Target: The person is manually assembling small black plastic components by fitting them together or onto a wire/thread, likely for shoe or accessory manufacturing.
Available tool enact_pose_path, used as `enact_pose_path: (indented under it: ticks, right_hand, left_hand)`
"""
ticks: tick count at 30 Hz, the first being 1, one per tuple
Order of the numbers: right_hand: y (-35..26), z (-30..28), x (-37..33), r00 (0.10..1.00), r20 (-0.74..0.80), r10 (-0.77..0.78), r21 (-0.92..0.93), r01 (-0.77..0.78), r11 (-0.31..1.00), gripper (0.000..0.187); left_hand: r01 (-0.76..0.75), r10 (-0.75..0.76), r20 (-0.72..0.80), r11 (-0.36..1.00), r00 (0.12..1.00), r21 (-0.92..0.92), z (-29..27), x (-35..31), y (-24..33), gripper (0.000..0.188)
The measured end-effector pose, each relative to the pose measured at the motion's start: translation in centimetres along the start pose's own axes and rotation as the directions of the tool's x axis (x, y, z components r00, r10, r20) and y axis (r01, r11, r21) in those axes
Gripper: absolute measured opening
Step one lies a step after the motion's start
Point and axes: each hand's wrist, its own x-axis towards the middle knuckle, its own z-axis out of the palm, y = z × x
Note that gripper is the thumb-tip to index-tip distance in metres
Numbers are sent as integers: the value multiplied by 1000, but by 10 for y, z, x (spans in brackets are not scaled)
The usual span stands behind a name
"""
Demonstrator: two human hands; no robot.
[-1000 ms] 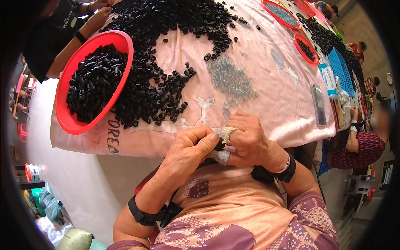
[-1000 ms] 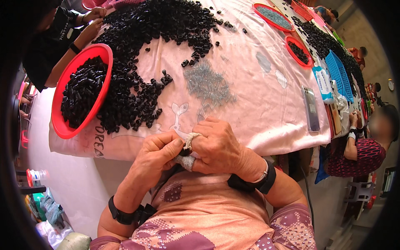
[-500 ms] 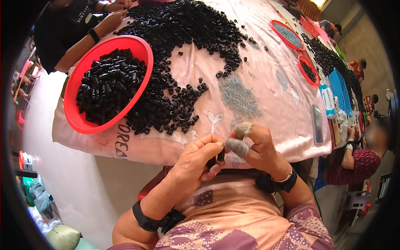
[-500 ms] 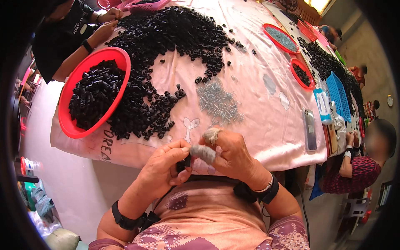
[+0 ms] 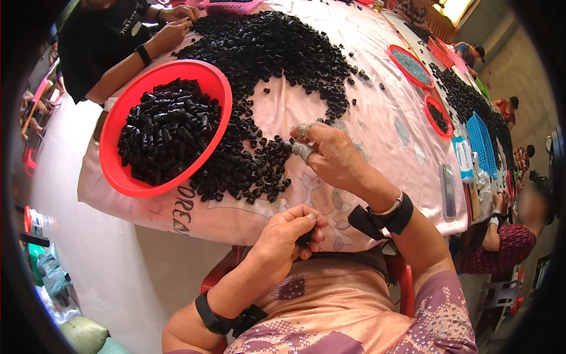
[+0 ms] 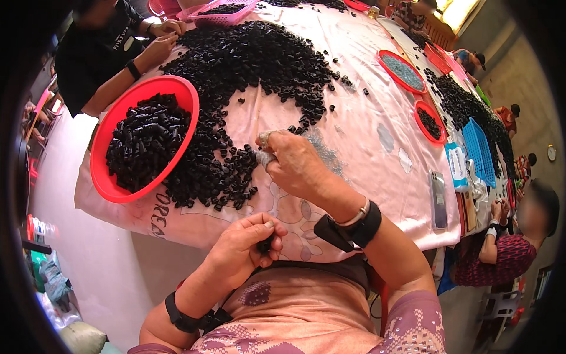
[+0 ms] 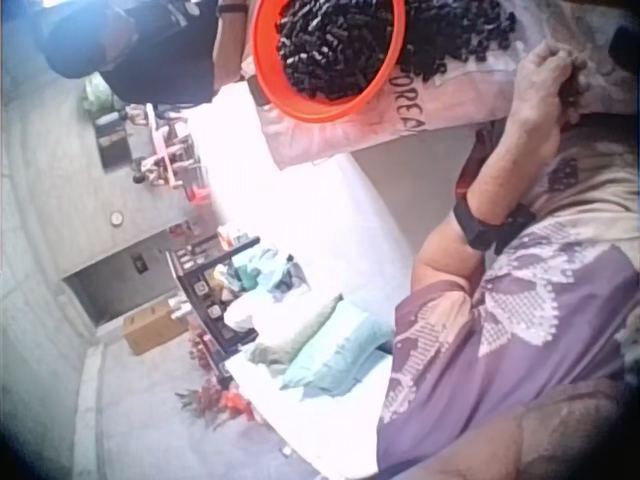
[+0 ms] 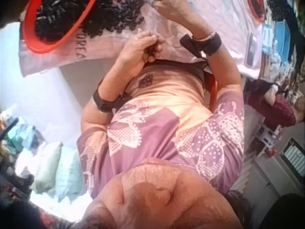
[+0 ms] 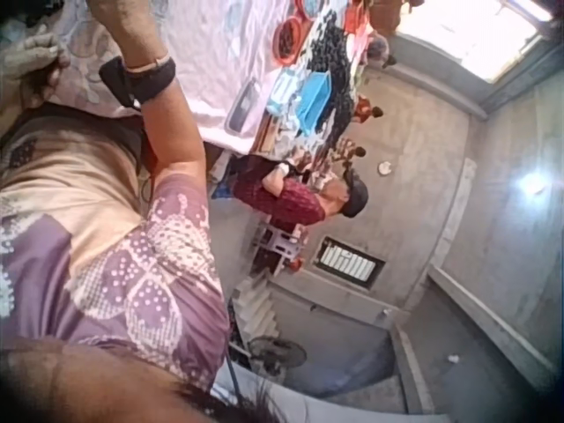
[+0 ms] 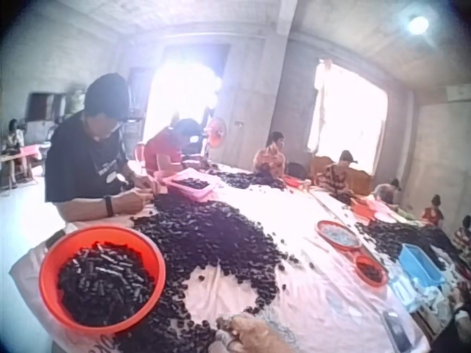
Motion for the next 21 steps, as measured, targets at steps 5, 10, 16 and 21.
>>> enact_pose_path:
  ticks: [5, 10, 16, 21]
  right_hand:
    - [-19, 15, 10, 987, 162, -4, 13, 2, 1000, 27]
    - [-18, 19, 13, 997, -69, -44, 309, 63, 949, 23]
    - [4, 6, 9, 998, -63, 18, 277, 1, 961, 26]
    - [0, 7, -6, 997, -1, -82, 124, 81, 989, 27]
  left_hand:
    - [-23, 23, 0, 999, 1000, 44, 1, -1, 2, 19]
    - [-34, 36, -30, 998, 999, 49, 3, -1, 1, 21]
    - [-24, 24, -2, 998, 1000, 58, 1, 1, -2, 17]
    - [-24, 25, -14, 996, 1000, 85, 3, 1, -1, 15]
